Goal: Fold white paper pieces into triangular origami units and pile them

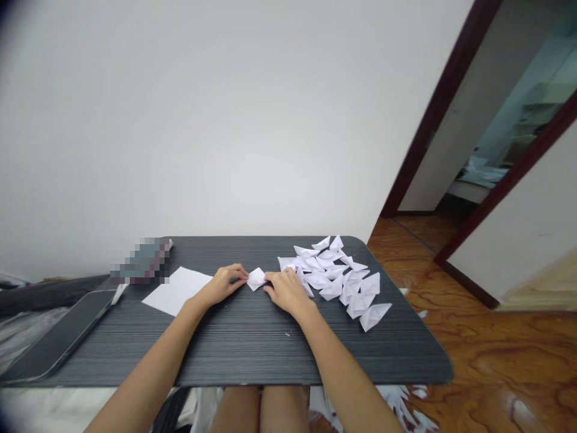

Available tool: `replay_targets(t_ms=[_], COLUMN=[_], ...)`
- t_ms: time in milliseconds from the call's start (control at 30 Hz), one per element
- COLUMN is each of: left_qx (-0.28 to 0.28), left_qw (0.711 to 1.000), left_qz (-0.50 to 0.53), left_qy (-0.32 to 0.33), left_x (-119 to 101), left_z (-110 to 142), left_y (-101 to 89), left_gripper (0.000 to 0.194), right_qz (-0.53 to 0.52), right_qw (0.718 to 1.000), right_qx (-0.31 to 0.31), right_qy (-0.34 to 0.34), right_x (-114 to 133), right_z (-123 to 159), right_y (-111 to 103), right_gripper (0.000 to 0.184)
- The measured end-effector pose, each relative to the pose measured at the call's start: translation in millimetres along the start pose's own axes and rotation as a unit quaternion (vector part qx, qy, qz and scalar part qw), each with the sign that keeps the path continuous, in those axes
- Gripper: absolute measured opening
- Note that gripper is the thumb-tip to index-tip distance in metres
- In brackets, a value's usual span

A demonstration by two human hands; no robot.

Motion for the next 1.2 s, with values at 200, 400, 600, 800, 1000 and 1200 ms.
replay_targets(t_ms=[200,400,600,800,1000,1200], left_qx=[-0.021,-0.03,-0.042,-0.029,-0.015,0.009], left_qw=[0.999,0.996,0.985,0.965,0.949,0.924], left_qz=[0.019,0.018,0.024,0.038,0.037,0.026], left_qy=[-0.027,-0.081,-0.164,-0.259,-0.312,-0.382], left_x=[-0.7,3.1,16.6,19.6,19.7,30.7], left_z=[1.9,2.9,3.3,1.5,-0.6,-5.8], left_y=[-3.4,-5.0,-2.7,-2.1,-1.7,5.8], left_gripper=[0.017,0.015,0.015,0.015,0.014,0.008], right_qz=[-0.033,-0.11,-0.096,-0.073,-0.053,-0.044], right_qw=[0.998,0.99,0.994,0.989,0.987,0.983], right_qx=[-0.04,-0.032,-0.059,-0.02,0.008,0.031], right_qy=[-0.046,-0.083,0.015,0.128,0.154,0.174], right_x=[0.7,-5.8,-16.5,-21.2,-18.8,-21.3], right_z=[-11.3,-17.6,-27.0,-29.6,-35.6,-42.0], right_y=[1.4,9.3,9.0,12.5,11.7,15.7], right_gripper=[0.014,0.012,0.012,0.013,0.012,0.005])
Point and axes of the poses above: each hand's wrist, its own z-axis away from the middle knuckle, its own y-axis out of the palm, x = y × z, the point moved 7 cm from there along -z, towards the middle knuckle, and after that the axes turned 15 degrees about x, right-handed, at the moved point
